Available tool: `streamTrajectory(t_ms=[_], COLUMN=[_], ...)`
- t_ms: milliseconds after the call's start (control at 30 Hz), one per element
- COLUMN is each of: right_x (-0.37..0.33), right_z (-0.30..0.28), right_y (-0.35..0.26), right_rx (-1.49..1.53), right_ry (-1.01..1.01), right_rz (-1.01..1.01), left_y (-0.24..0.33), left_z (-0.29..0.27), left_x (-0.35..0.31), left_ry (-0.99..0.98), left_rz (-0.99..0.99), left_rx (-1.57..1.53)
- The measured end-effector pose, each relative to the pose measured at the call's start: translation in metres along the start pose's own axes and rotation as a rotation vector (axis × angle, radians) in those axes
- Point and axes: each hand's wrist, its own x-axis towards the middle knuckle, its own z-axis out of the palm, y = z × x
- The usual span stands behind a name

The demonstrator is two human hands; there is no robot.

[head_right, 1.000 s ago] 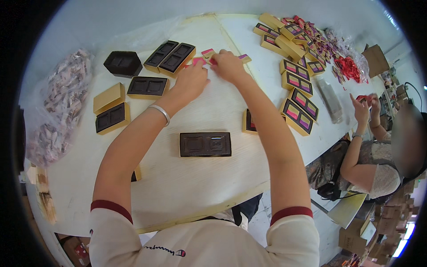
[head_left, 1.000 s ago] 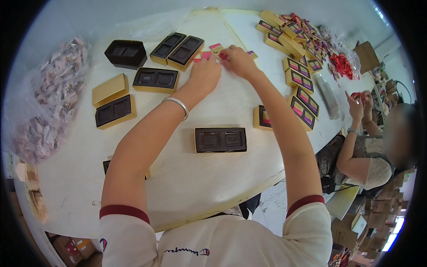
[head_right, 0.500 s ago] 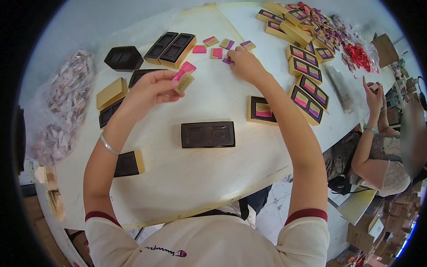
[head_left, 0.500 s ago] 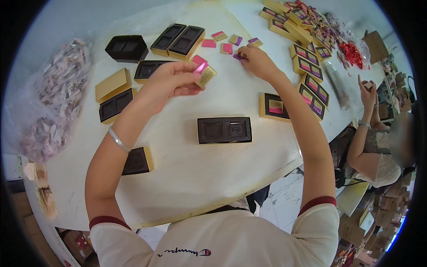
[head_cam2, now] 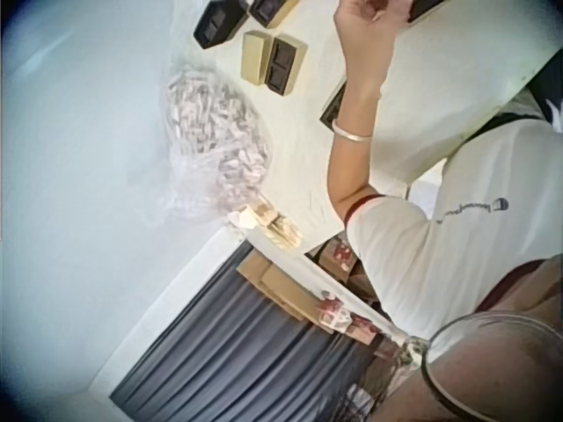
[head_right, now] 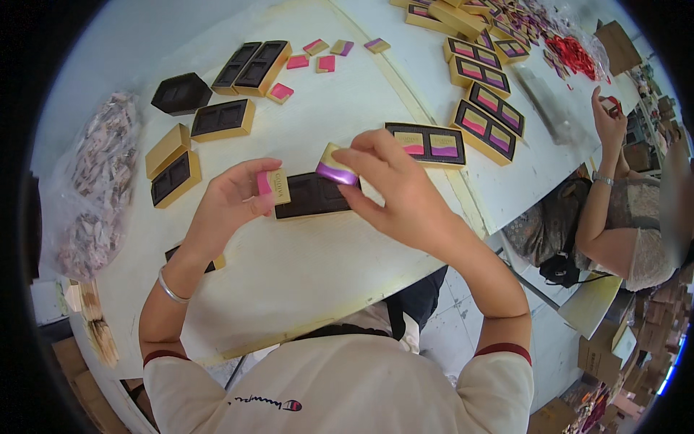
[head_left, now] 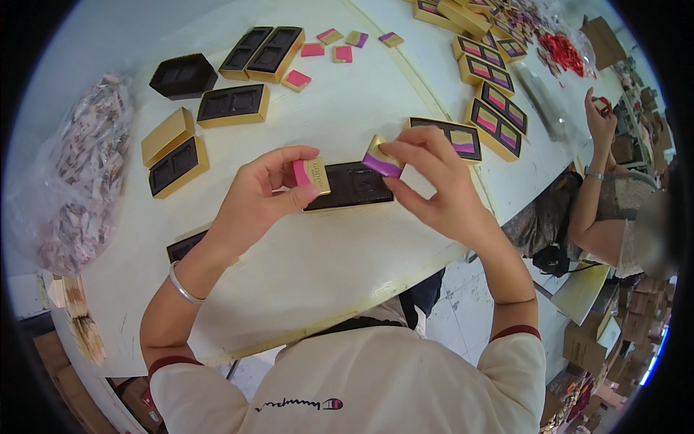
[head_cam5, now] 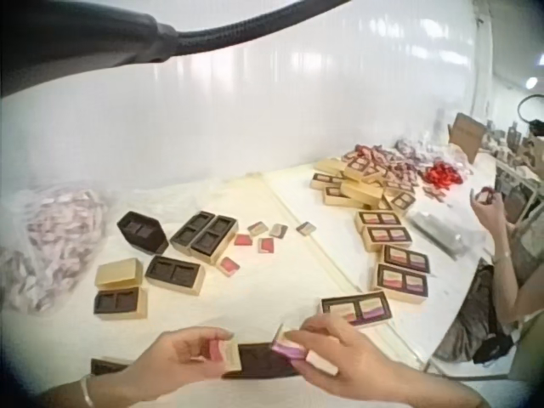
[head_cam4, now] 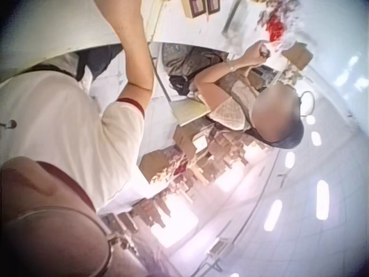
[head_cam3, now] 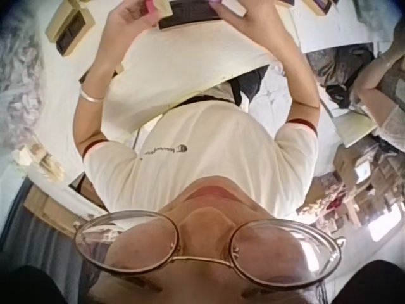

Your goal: The person assembles small cosmetic compacts by placing two colored inserts into black trays, closing them with gold lids, and then wrapping each finished unit in clear plastic film. The person works at a white table with a coworker visible in the background.

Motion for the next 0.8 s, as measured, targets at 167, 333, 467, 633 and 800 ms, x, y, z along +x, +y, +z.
streamTrajectory(t_ms=[167,333,467,633,800], right_x=[-0.016,-0.025,-0.024,-0.022,-0.008], right_z=[-0.003,0.001,0.011,0.008,0.015], right_y=[-0.003,0.011,0.016,0.017,0.026], right_rx=[0.033,-0.034,-0.153,-0.142,-0.169], right_ry=[-0.080,-0.229,-0.234,-0.321,-0.325], right_rz=[0.030,-0.055,-0.098,-0.037,-0.131], left_y=[-0.021,-0.043,-0.030,-0.033,-0.046], left_z=[0.008,0.008,0.017,0.018,0.017], left_x=[-0.009,-0.016,-0.013,-0.010,-0.008], left_ry=[0.038,0.158,0.148,0.109,0.099], left_rz=[0.119,0.402,0.418,0.688,0.484], left_rx=[0.323,1.014,1.193,1.135,0.918])
